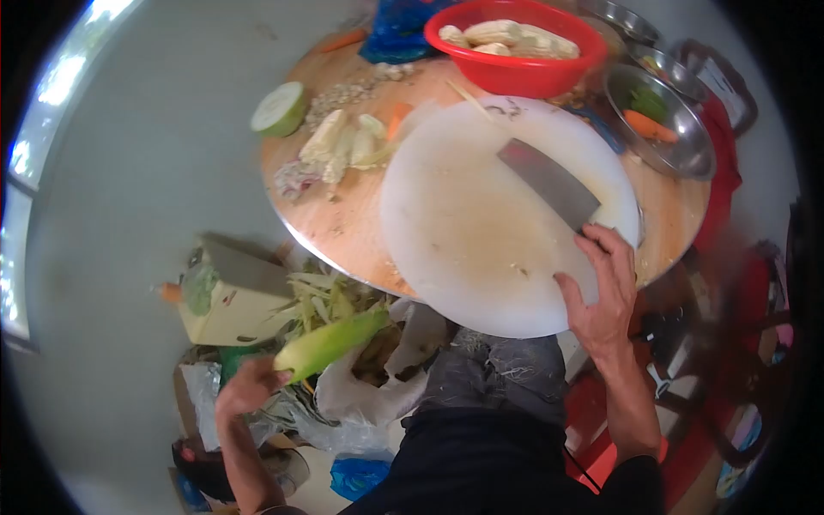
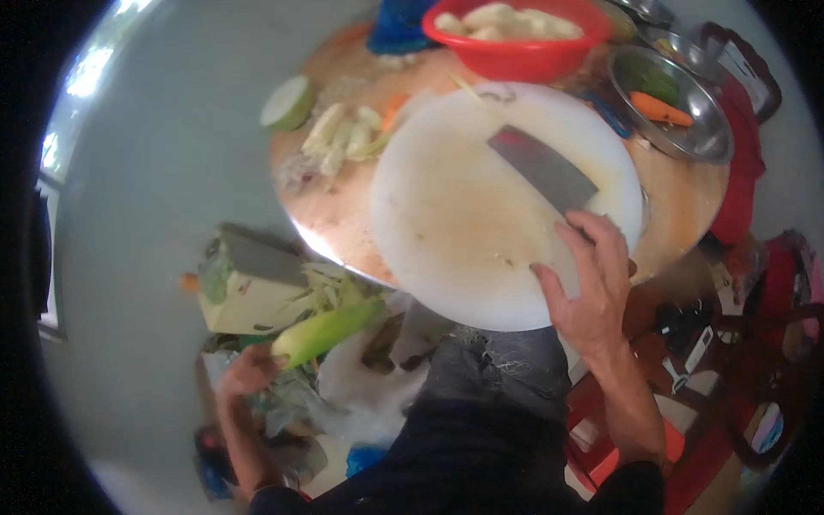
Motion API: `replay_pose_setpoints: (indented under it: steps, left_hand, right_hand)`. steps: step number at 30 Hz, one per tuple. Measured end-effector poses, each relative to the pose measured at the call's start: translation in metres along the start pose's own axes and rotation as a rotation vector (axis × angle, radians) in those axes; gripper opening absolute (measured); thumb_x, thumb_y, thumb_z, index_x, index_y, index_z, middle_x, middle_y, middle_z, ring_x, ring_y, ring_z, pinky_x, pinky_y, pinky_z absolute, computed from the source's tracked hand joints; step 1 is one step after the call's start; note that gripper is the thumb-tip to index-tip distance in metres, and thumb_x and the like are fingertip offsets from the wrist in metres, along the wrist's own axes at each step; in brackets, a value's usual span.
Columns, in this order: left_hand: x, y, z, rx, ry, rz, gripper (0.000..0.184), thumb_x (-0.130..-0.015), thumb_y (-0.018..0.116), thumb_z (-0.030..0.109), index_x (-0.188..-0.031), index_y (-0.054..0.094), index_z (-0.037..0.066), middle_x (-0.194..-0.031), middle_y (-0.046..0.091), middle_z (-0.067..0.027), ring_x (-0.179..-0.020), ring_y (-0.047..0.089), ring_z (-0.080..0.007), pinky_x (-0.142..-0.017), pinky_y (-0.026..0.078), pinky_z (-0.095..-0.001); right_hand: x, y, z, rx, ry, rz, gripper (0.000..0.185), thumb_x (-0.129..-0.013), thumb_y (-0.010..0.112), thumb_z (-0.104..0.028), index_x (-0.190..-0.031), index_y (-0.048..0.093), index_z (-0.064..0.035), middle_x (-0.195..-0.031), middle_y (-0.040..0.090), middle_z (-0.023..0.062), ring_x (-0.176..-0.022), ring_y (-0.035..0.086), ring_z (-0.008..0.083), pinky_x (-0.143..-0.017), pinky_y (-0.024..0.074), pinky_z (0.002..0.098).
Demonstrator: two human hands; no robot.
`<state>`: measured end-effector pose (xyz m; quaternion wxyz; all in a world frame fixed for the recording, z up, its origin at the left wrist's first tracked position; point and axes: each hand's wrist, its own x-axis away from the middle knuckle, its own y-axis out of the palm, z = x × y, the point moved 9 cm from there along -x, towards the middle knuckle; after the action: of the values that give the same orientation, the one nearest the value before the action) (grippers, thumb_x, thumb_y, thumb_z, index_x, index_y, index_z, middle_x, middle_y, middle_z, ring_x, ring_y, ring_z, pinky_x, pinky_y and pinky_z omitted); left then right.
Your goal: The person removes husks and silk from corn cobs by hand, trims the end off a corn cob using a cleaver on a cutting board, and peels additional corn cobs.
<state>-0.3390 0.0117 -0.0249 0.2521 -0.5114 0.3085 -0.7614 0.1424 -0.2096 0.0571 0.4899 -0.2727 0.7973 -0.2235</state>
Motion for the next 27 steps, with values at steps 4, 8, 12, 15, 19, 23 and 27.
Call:
replay_pose_setpoints:
  steps: [4, 8, 12, 15, 19, 23, 27]
  left_hand:
    - [0.055, -0.059, 0.028, 0.473, 0.006, 0.128, 0.036, -0.095, 0.069, 0.014, -0.127, 0.063, -0.001, -0.085, 0.063, -0.0031, -0.079, 0.058, -0.0185, -0.068, 0.049, -0.0336]
    - [0.073, -0.076, 0.055, 0.531, 0.218, 0.113, 0.040, -0.094, 0.069, 0.011, -0.132, 0.061, -0.002, -0.101, 0.067, -0.0053, -0.090, 0.059, -0.0160, -0.065, 0.049, -0.0290]
    - [0.070, -0.093, 0.077, 0.299, 0.407, 0.040, 0.046, -0.094, 0.070, 0.014, -0.135, 0.058, -0.003, -0.107, 0.068, -0.0064, -0.092, 0.058, -0.0144, -0.071, 0.048, -0.0295]
    - [0.053, -0.089, 0.113, 0.335, 0.537, -0.005, 0.047, -0.096, 0.069, 0.020, -0.135, 0.058, -0.004, -0.106, 0.067, -0.0050, -0.090, 0.057, -0.0131, -0.074, 0.047, -0.0287]
    - [0.002, -0.066, 0.163, 0.371, 0.693, -0.201, 0.049, -0.099, 0.068, 0.024, -0.139, 0.056, -0.002, -0.098, 0.063, -0.0019, -0.083, 0.054, -0.0117, -0.070, 0.045, -0.0290]
    - [-0.046, -0.032, 0.208, 0.586, 0.659, -0.420, 0.056, -0.099, 0.068, 0.027, -0.145, 0.050, 0.000, -0.102, 0.065, -0.0026, -0.088, 0.057, -0.0131, -0.077, 0.049, -0.0298]
    - [-0.039, -0.069, 0.287, 0.179, 1.033, 0.175, 0.064, -0.095, 0.073, 0.032, -0.147, 0.048, 0.003, -0.119, 0.067, -0.0105, -0.107, 0.063, -0.0214, -0.093, 0.051, -0.0360]
  right_hand:
    - [0.005, 0.019, -0.044, -0.230, -0.158, -0.074, 0.055, -0.081, 0.083, -0.029, -0.121, 0.062, 0.0021, -0.122, 0.061, 0.0189, -0.111, 0.061, 0.0385, -0.092, 0.0525, 0.0447]
    - [-0.001, 0.033, -0.073, -0.393, -0.156, -0.179, 0.062, -0.082, 0.082, -0.034, -0.127, 0.060, 0.0022, -0.123, 0.059, 0.0186, -0.112, 0.061, 0.0372, -0.093, 0.0526, 0.0444]
    - [-0.010, 0.044, -0.107, -0.448, -0.284, -0.286, 0.075, -0.080, 0.082, -0.039, -0.136, 0.053, 0.0019, -0.128, 0.057, 0.0196, -0.115, 0.060, 0.0368, -0.097, 0.0517, 0.0438]
    - [-0.029, 0.044, -0.119, -0.446, -0.354, -0.320, 0.084, -0.077, 0.084, -0.038, -0.141, 0.049, 0.0016, -0.129, 0.057, 0.0199, -0.117, 0.060, 0.0388, -0.100, 0.0501, 0.0443]
    - [-0.053, 0.038, -0.117, -0.344, -0.462, -0.311, 0.078, -0.070, 0.087, -0.030, -0.135, 0.054, -0.0008, -0.119, 0.064, 0.0179, -0.109, 0.063, 0.0376, -0.092, 0.0520, 0.0450]
    - [-0.069, 0.039, -0.075, -0.206, -0.385, -0.557, 0.052, -0.074, 0.084, -0.027, -0.119, 0.063, -0.0098, -0.102, 0.070, 0.0109, -0.095, 0.068, 0.0328, -0.079, 0.0542, 0.0445]
    - [-0.080, 0.026, -0.058, -0.103, -0.299, -0.697, 0.038, -0.074, 0.082, -0.025, -0.101, 0.063, -0.0065, -0.091, 0.068, 0.0153, -0.092, 0.066, 0.0388, -0.077, 0.0498, 0.0504]
